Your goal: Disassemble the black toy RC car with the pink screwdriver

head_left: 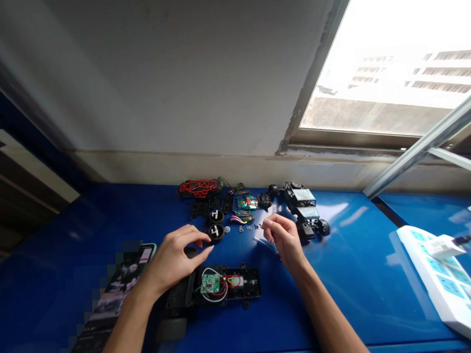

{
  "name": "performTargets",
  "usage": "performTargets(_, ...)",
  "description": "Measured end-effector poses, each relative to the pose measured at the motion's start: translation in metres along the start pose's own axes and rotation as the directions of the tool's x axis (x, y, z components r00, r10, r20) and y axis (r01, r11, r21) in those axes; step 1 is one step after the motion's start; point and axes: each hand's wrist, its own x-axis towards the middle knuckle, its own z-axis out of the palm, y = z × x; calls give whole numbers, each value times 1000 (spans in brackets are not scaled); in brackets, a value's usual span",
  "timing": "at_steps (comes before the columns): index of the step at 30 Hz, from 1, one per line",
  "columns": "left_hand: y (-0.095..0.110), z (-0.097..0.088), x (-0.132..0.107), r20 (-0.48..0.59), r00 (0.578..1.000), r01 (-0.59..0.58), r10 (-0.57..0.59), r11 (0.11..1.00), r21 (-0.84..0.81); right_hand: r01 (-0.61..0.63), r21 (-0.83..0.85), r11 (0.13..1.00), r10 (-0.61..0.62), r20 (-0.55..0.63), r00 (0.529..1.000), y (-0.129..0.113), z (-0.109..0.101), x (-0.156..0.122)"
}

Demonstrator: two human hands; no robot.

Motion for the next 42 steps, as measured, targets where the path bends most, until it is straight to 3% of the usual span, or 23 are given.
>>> performTargets(7, -1, -3, 26, -48, 976, 214, -211, 974, 76, 69, -234, 970, -54, 71, 996, -2, 5, -3)
performTargets(10, -5, -5, 44, 22, 944, 326, -330, 940, 104, 146, -365, 920, -105, 131, 986, -4, 15, -2)
performTargets(18, -17, -3, 59, 98, 883, 450, -460, 886, 112, 388, -556, 735, -167, 406, 898, -19, 54, 20)
performTargets(23, -19, 2, 56, 130, 856, 492, -500, 866, 91, 442, -599, 667, -130, 491, 862, -20, 75, 28)
performTargets(32, -23, -2, 51, 142, 830, 541, -539, 841, 29, 422, -674, 607, -68, 485, 872, -2, 88, 24)
performTargets(37, -27, -3, 51, 106, 867, 495, -486, 864, -88, 400, -680, 614, -59, 466, 883, 2, 89, 23)
performTargets(42, -26, 4, 56, -41, 911, 383, -411, 877, -290, 342, -675, 654, -52, 411, 910, 5, 92, 24)
